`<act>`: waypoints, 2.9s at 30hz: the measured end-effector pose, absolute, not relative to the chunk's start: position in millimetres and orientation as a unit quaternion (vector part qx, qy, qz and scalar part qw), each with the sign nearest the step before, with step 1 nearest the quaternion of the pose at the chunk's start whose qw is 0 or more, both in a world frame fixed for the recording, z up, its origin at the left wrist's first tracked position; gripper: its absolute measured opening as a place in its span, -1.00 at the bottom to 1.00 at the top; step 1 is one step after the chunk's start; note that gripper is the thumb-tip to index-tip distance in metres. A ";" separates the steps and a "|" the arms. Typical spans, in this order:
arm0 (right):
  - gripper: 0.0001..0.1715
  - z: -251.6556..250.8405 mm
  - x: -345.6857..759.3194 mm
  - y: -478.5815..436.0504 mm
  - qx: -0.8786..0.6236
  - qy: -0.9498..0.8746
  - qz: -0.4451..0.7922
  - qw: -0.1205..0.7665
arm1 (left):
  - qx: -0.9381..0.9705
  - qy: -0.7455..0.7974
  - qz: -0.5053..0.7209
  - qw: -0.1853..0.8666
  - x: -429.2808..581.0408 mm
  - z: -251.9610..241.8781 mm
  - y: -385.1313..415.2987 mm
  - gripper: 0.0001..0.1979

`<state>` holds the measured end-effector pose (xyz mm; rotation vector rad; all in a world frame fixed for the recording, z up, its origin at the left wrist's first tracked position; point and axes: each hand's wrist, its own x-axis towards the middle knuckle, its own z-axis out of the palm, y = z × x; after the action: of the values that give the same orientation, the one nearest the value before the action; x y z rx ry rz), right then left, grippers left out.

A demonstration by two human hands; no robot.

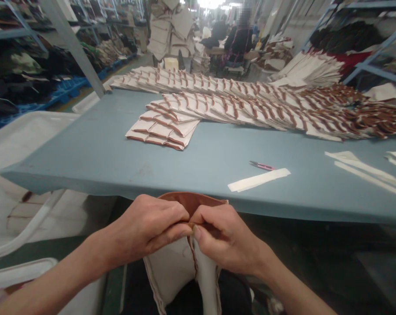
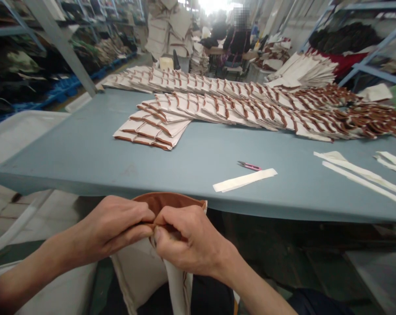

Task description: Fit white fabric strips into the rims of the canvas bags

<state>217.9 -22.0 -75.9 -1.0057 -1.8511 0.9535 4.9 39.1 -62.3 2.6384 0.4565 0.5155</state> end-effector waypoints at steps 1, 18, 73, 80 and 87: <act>-0.84 -74.1 219.3 -23.3 -0.401 -0.742 0.360 0.399 | 0.953 0.164 0.179 0.179 6.3 -57.7 37.0 -0.65; -0.48 -84.6 222.5 -22.4 -0.319 -0.627 0.576 0.416 | 0.705 0.255 0.197 0.632 9.8 -71.1 11.4 -0.52; -0.86 -65.7 223.7 -15.2 -0.417 -0.774 0.316 0.357 | 0.931 0.218 0.233 0.174 6.4 -53.1 24.9 -0.80; -0.82 -69.9 219.1 -11.0 -0.466 -0.730 0.349 0.357 | 0.928 0.224 0.281 0.092 9.9 -65.4 25.8 -0.71; -0.79 -75.5 222.8 -7.1 -0.430 -0.697 0.439 0.369 | 0.830 0.293 0.260 0.396 14.0 -64.6 28.9 -0.82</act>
<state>222.8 -7.1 -75.5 -1.1049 -1.7889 1.1261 14.0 28.9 -64.6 2.1036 0.7427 0.6599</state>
